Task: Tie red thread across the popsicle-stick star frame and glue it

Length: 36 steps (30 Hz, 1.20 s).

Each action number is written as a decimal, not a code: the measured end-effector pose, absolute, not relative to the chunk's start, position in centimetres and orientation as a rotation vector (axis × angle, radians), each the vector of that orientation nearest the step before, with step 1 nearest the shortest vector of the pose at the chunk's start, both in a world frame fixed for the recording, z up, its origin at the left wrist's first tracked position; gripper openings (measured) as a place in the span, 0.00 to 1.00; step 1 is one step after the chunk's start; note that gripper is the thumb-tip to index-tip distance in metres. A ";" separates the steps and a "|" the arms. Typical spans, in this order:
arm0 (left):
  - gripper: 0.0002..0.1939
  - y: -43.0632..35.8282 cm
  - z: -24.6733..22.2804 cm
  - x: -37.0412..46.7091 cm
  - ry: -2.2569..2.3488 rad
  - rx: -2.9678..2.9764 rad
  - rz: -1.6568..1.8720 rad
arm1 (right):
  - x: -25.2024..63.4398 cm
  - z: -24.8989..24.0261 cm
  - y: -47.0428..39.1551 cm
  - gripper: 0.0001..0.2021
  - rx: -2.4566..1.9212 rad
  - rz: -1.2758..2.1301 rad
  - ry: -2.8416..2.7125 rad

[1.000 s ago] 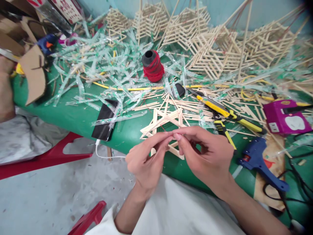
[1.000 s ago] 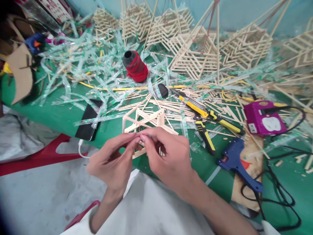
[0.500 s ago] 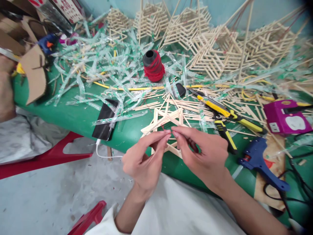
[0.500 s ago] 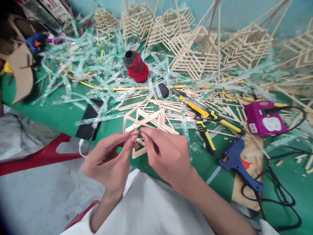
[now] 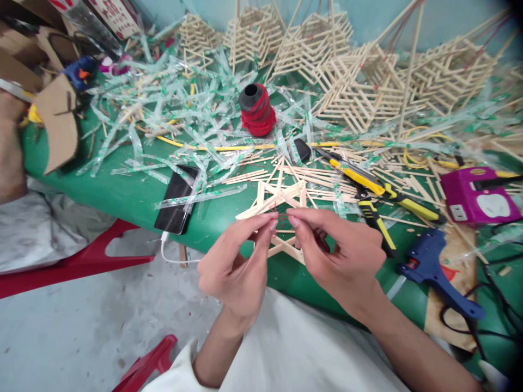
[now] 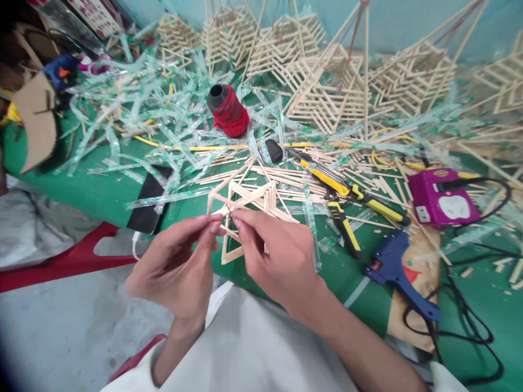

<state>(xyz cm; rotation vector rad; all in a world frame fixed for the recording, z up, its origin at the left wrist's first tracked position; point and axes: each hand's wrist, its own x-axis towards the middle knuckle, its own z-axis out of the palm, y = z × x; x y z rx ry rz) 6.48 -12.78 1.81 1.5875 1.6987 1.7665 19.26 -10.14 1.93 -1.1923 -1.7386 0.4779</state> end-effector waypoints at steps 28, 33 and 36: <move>0.19 -12.8 3.6 6.5 1.814 1.620 1.689 | 19.0 2.4 -9.5 0.06 -1.030 0.299 -1.928; 0.18 -13.0 3.9 6.1 1.806 1.718 1.587 | 19.0 2.1 -9.4 0.06 -0.982 0.289 -1.948; 0.18 -13.1 4.0 6.1 1.744 1.724 1.598 | 19.0 2.2 -9.5 0.07 -0.976 0.338 -1.917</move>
